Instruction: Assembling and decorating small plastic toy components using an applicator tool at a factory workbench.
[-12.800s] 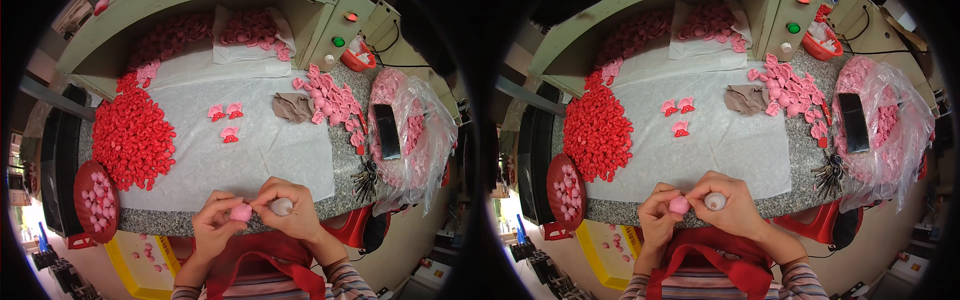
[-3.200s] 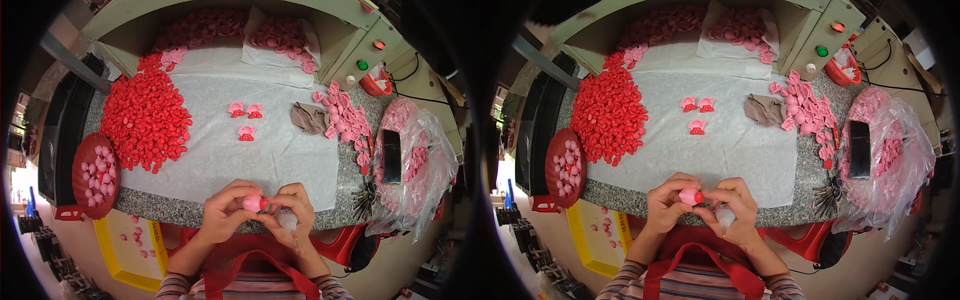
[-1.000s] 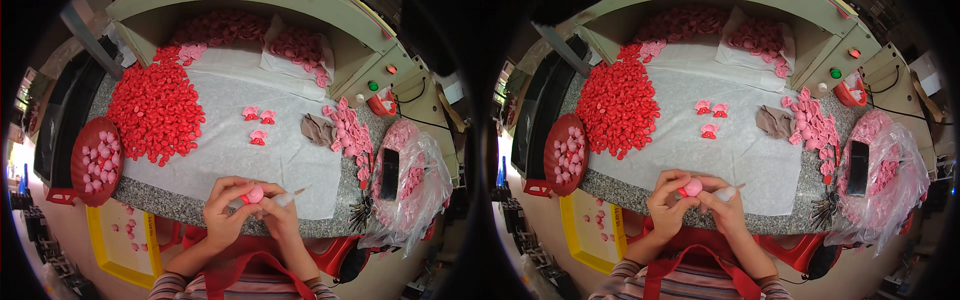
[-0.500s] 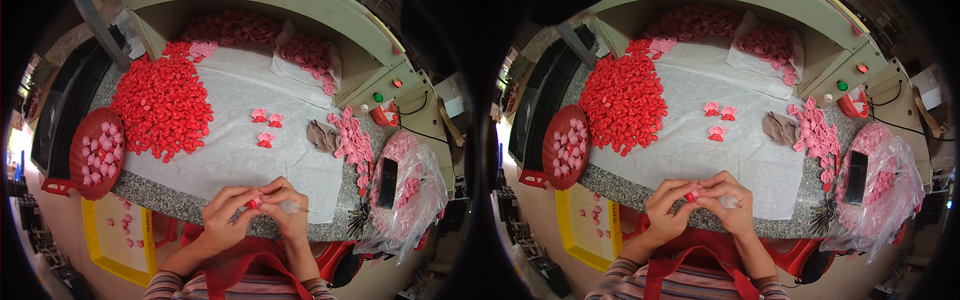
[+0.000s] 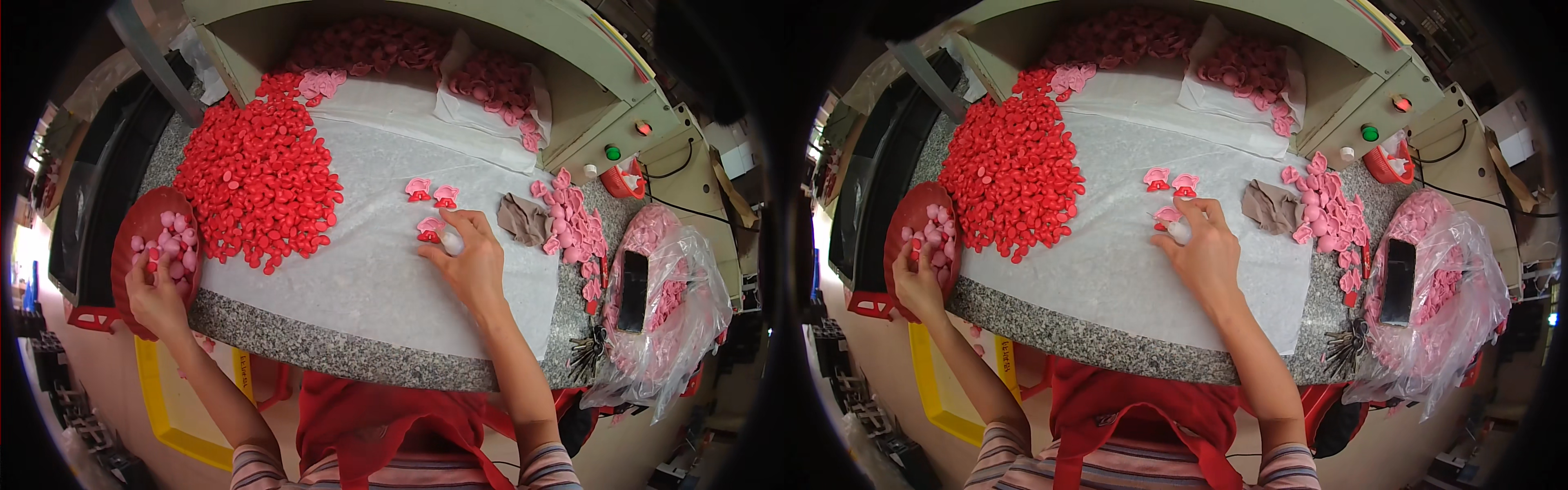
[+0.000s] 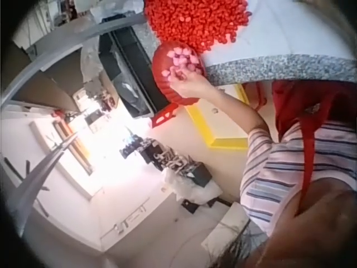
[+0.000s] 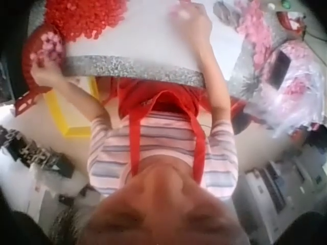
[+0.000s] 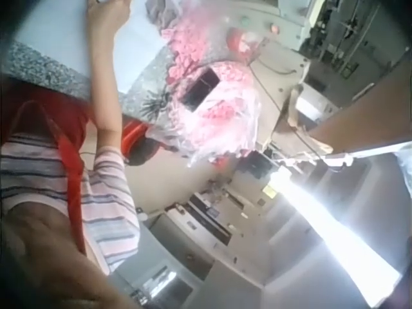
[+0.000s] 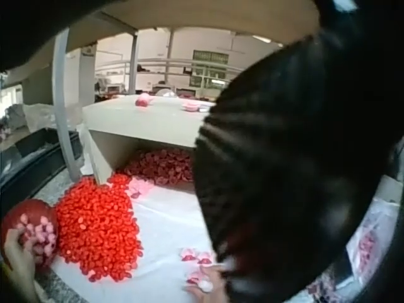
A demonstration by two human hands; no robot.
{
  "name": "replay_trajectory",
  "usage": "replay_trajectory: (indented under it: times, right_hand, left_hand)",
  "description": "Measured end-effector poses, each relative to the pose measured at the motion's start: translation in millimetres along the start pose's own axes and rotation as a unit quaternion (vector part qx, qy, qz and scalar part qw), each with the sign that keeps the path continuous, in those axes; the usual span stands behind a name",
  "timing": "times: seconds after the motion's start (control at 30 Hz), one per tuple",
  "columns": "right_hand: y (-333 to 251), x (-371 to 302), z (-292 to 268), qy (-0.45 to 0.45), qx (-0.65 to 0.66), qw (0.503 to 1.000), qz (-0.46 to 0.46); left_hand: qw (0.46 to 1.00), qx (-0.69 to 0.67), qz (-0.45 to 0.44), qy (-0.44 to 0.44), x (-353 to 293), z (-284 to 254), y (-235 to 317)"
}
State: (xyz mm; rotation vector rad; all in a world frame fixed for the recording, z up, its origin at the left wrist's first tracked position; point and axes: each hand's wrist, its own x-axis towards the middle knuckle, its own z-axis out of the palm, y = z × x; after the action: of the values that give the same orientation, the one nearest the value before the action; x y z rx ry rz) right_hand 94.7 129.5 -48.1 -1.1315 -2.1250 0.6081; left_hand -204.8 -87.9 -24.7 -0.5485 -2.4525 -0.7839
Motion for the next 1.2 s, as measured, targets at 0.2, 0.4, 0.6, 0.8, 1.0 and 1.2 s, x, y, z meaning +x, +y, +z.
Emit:
replay_trajectory:
  times: [0.2,0.4,0.6,0.8,1.0,1.2]
  right_hand:
    - [6,0,10,-0.03,-0.047,0.998,0.022]
    - [-11,-14,-21,-0.063,0.127,0.99,0.028]
    - [-32,-55,-44,-0.032,0.112,0.991,0.06]
    - [-24,-72,-74,-0.07,0.225,0.965,0.119]
    - [-35,-92,-100,0.009,0.285,0.952,0.109]
    - [-47,-93,-98,0.067,0.138,0.977,-0.151]
  left_hand:
    - [0.98,-0.149,0.07,0.108,-16,-1,29]
    - [0.731,-0.603,-0.095,-0.304,-119,8,133]
    - [0.312,-0.726,-0.335,-0.513,-171,1,177]
    - [0.264,-0.684,-0.388,-0.559,-172,1,168]
    - [0.271,-0.689,-0.37,-0.561,-170,-18,165]
    - [0.314,-0.71,-0.336,-0.534,-173,-29,165]
